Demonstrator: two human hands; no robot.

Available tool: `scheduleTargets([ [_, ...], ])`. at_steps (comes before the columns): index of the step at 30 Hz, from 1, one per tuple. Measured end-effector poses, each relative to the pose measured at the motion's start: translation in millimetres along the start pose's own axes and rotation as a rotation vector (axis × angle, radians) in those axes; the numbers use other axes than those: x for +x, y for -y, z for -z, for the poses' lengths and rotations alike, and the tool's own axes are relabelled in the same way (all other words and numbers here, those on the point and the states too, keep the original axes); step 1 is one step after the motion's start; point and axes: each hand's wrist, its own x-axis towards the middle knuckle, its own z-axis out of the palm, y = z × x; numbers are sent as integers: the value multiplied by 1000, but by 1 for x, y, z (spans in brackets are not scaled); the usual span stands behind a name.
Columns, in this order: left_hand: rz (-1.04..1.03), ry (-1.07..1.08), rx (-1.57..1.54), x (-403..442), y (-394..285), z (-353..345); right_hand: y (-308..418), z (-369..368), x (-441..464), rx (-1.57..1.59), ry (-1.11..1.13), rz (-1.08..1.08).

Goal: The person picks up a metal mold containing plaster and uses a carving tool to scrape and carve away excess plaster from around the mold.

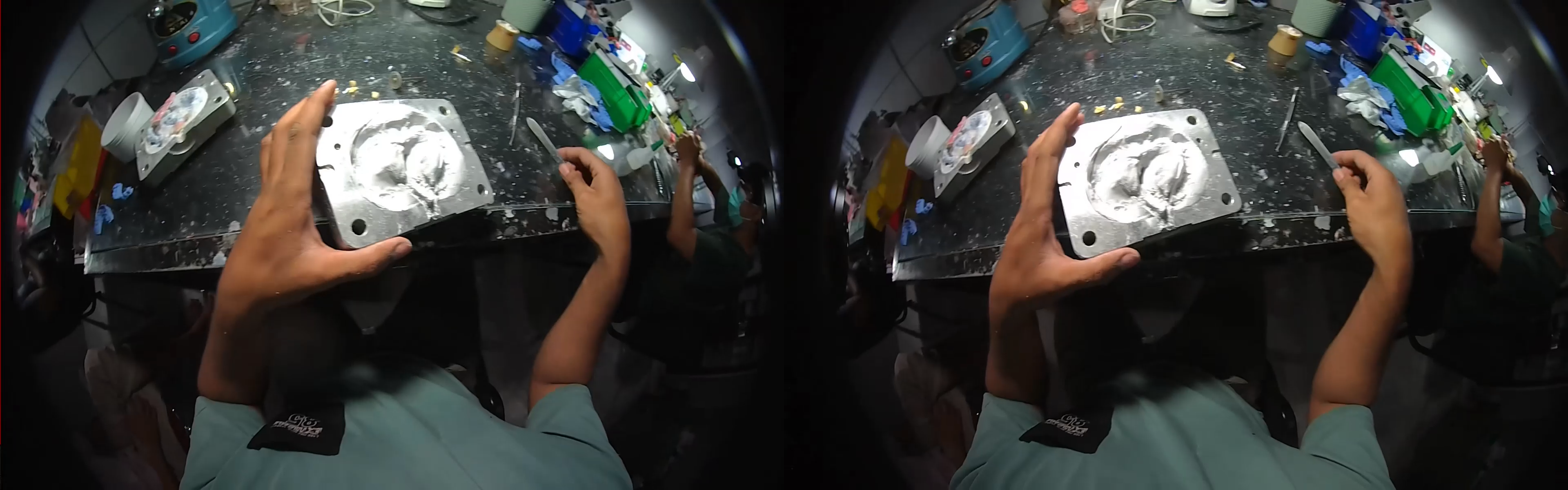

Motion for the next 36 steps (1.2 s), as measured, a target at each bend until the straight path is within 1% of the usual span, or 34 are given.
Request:
scheduleTargets([
  [1, -42, -26, -10, 2, 4, -1, 1, 0, -6, 84, -42, 33],
  [2, -2, -35, -69, 1, 3, -2, 8, -1, -11, 167, -102, 76],
  [4, 19, -52, -16, -2, -2, -5, 19, -15, -23, 663, -252, 123],
  [5, -30, -63, 88, -1, -2, -3, 22, -20, -31, 861, -286, 173],
  [6, -24, -77, 37, -2, -2, -6, 34, -26, -41, 1047, -290, 202],
  [8, -38, -96, 47, -3, 0, -9, 44, -40, -52, 1279, -180, 337],
  [9, -13, -91, 18, -2, -3, -9, 53, -48, -59, 1294, -200, 343],
  [10, -31, -87, 23, 2, -4, -14, 57, -55, -67, 1328, -207, 329],
  [14, -106, -64, 136, 2, -3, -3, 50, -77, -85, 1325, -74, 449],
  [16, -162, -30, 175, 4, -5, -2, 64, -83, -98, 1251, -74, 356],
  [17, -186, 14, 269, 7, -10, 3, 62, -86, -101, 1240, -30, 302],
  [18, -179, 35, 275, 9, -14, 6, 67, -83, -105, 1215, 17, 209],
  [20, -170, 80, 288, 14, -20, 13, 76, -89, -117, 1147, 34, 123],
  [21, -167, 104, 317, 16, -24, 15, 79, -88, -121, 1128, 58, 124],
  [24, -171, 216, 406, 31, -32, 20, 79, -102, -119, 968, 13, 322],
  [27, -235, 280, 405, 40, -32, 21, 84, -105, -120, 918, -29, 292],
  [30, -246, 303, 472, 41, -35, 15, 76, -103, -108, 639, -98, 609],
  [31, -239, 304, 497, 41, -36, 13, 80, -101, -106, 541, -168, 659],
  [32, -232, 305, 521, 41, -36, 11, 79, -96, -104, 424, -172, 737],
  [36, -218, 275, 516, 39, -38, 8, 75, -99, -102, 423, -192, 779],
])
